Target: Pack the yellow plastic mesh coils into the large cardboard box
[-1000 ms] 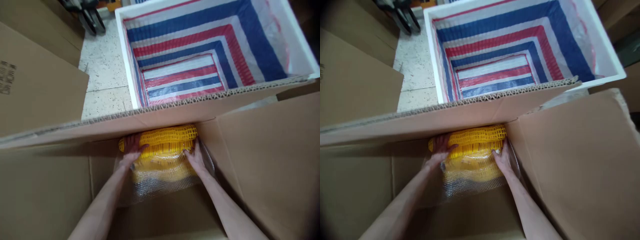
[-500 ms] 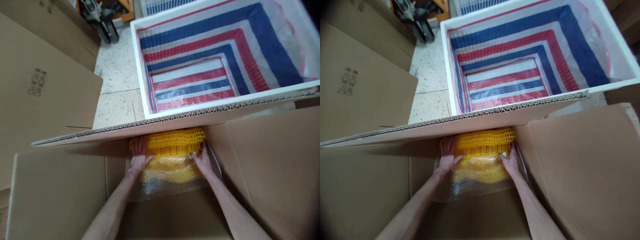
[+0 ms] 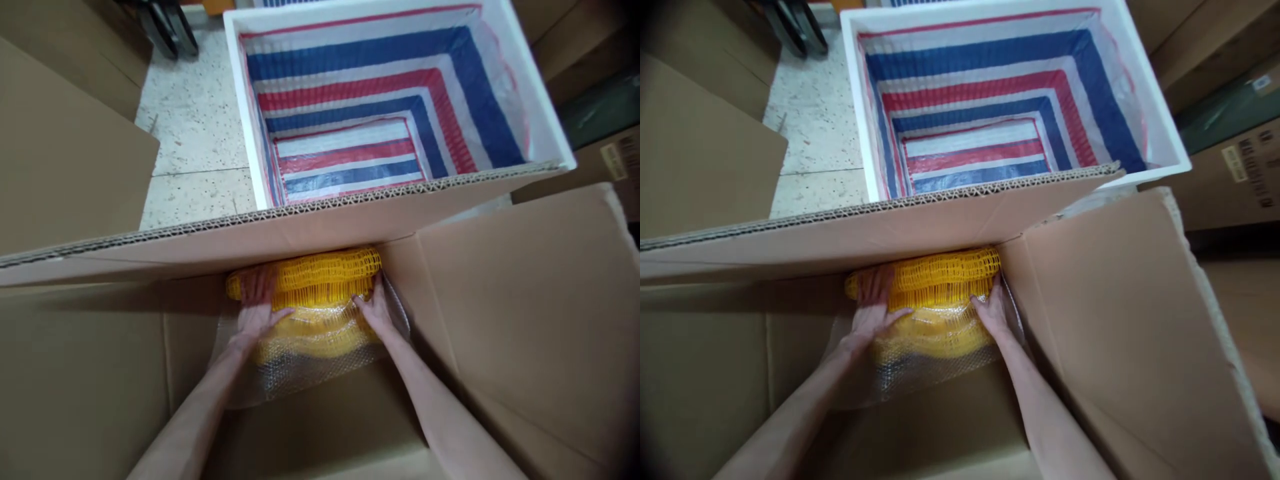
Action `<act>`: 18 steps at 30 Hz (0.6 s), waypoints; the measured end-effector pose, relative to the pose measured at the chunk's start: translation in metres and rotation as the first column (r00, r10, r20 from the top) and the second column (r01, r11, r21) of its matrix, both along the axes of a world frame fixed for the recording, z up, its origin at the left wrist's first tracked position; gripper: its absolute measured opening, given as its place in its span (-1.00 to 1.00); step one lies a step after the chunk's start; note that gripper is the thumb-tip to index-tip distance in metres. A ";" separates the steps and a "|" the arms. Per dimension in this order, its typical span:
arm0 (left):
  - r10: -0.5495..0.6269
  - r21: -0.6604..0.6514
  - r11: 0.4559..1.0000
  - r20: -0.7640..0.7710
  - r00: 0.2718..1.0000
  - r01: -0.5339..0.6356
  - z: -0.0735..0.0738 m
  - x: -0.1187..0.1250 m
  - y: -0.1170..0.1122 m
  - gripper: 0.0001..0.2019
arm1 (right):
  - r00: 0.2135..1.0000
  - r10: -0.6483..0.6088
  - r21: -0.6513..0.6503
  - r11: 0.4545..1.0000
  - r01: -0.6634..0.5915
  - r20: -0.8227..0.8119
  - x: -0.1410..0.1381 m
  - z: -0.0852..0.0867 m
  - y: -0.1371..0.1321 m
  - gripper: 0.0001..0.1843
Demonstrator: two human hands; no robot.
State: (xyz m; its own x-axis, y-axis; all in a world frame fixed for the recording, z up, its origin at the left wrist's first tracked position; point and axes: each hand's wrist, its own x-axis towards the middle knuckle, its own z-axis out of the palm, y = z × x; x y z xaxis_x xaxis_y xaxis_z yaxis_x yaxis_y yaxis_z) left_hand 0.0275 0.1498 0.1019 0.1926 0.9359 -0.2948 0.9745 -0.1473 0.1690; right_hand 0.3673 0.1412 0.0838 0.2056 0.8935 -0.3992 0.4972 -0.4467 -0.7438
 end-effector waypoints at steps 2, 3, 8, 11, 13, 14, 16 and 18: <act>-0.046 0.021 0.999 0.056 0.997 0.045 -0.009 0.019 0.005 0.10 | 1.000 -0.012 -0.016 1.000 0.012 -0.014 0.001 -0.002 -0.001 0.16; -0.046 0.035 0.998 0.077 0.996 0.044 -0.014 0.028 0.008 0.11 | 1.000 -0.013 -0.017 1.000 0.013 -0.015 0.002 -0.004 -0.001 0.16; 0.038 0.071 0.997 0.092 0.995 -0.044 -0.023 0.045 0.011 0.08 | 1.000 -0.023 -0.048 0.999 0.022 -0.012 0.003 -0.013 -0.002 0.22; 0.016 0.040 0.999 0.081 0.997 -0.020 -0.009 0.046 0.009 0.10 | 0.999 -0.017 -0.068 0.998 0.015 -0.027 0.001 -0.011 -0.001 0.21; -0.115 0.016 0.993 0.097 0.989 0.114 -0.003 0.055 0.012 0.03 | 1.000 -0.007 -0.056 0.998 0.006 -0.017 0.001 -0.011 0.001 0.20; -0.203 0.005 0.979 0.117 0.972 0.204 -0.002 0.062 0.015 -0.03 | 1.000 -0.001 -0.047 0.999 0.000 -0.013 0.002 -0.011 0.002 0.21; -0.352 -0.007 0.934 0.164 0.922 0.357 -0.008 0.081 0.022 -0.12 | 1.000 0.015 -0.031 0.999 -0.016 -0.015 0.003 -0.013 0.002 0.21; -0.405 -0.003 0.911 0.185 0.895 0.412 -0.020 0.101 0.028 -0.12 | 1.000 0.026 -0.023 0.999 -0.026 -0.014 0.004 -0.016 0.003 0.20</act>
State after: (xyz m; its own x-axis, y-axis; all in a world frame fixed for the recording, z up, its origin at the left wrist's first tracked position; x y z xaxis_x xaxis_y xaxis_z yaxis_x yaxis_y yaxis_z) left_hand 0.1284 0.1782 0.0822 0.6079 0.7512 -0.2571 0.7835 -0.5152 0.3472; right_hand 0.3717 0.1439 0.0678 0.1768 0.8890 -0.4224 0.4984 -0.4509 -0.7405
